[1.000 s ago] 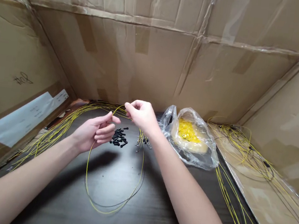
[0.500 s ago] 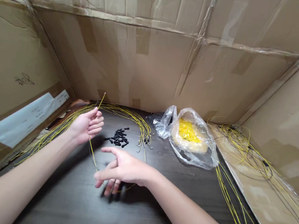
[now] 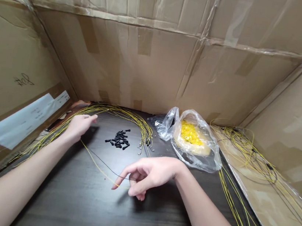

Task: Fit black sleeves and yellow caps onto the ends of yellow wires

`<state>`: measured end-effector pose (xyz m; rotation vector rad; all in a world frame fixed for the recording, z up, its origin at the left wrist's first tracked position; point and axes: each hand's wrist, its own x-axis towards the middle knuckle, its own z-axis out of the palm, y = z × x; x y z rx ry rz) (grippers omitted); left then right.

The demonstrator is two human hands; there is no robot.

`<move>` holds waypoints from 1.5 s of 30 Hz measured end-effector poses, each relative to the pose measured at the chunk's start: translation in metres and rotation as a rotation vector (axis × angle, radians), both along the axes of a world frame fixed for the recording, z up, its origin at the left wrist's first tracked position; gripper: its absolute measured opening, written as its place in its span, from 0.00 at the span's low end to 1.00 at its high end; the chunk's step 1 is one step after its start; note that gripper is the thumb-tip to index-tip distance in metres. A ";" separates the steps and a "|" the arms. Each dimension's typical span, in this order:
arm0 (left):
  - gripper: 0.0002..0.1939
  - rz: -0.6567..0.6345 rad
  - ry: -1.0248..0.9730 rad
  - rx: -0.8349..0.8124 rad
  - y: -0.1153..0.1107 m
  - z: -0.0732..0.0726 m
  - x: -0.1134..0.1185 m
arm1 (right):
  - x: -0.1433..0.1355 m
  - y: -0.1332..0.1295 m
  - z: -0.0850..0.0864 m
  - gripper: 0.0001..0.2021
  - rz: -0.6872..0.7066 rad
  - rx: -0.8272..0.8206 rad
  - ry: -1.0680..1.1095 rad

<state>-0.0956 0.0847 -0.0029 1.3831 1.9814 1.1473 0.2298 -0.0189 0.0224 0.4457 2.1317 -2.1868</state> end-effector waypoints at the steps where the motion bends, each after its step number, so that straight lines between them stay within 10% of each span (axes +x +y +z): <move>1: 0.15 0.013 0.114 0.016 0.002 -0.001 -0.004 | 0.003 0.001 0.001 0.24 0.011 0.011 -0.011; 13: 0.28 0.021 0.635 -0.074 -0.002 0.000 -0.009 | -0.008 -0.003 0.001 0.18 0.030 0.225 -0.056; 18: 0.28 0.048 0.655 0.225 -0.021 0.019 0.016 | -0.014 -0.006 -0.006 0.17 0.036 0.270 -0.082; 22: 0.16 -0.480 0.204 0.333 -0.047 0.035 0.046 | -0.016 -0.006 -0.012 0.21 -0.057 0.125 -0.113; 26: 0.13 -1.238 0.049 -0.172 -0.074 0.041 0.068 | -0.017 -0.004 -0.020 0.21 -0.157 0.005 -0.087; 29: 0.15 -1.394 0.129 -0.330 -0.085 0.039 0.075 | -0.018 -0.002 -0.024 0.20 -0.198 -0.018 -0.057; 37: 0.08 -1.413 -0.010 -0.394 -0.085 0.041 0.074 | -0.022 -0.001 -0.024 0.21 -0.332 0.040 -0.033; 45: 0.09 -1.087 -0.303 -0.142 -0.057 0.041 0.045 | -0.015 0.006 -0.016 0.16 -0.539 -0.034 0.025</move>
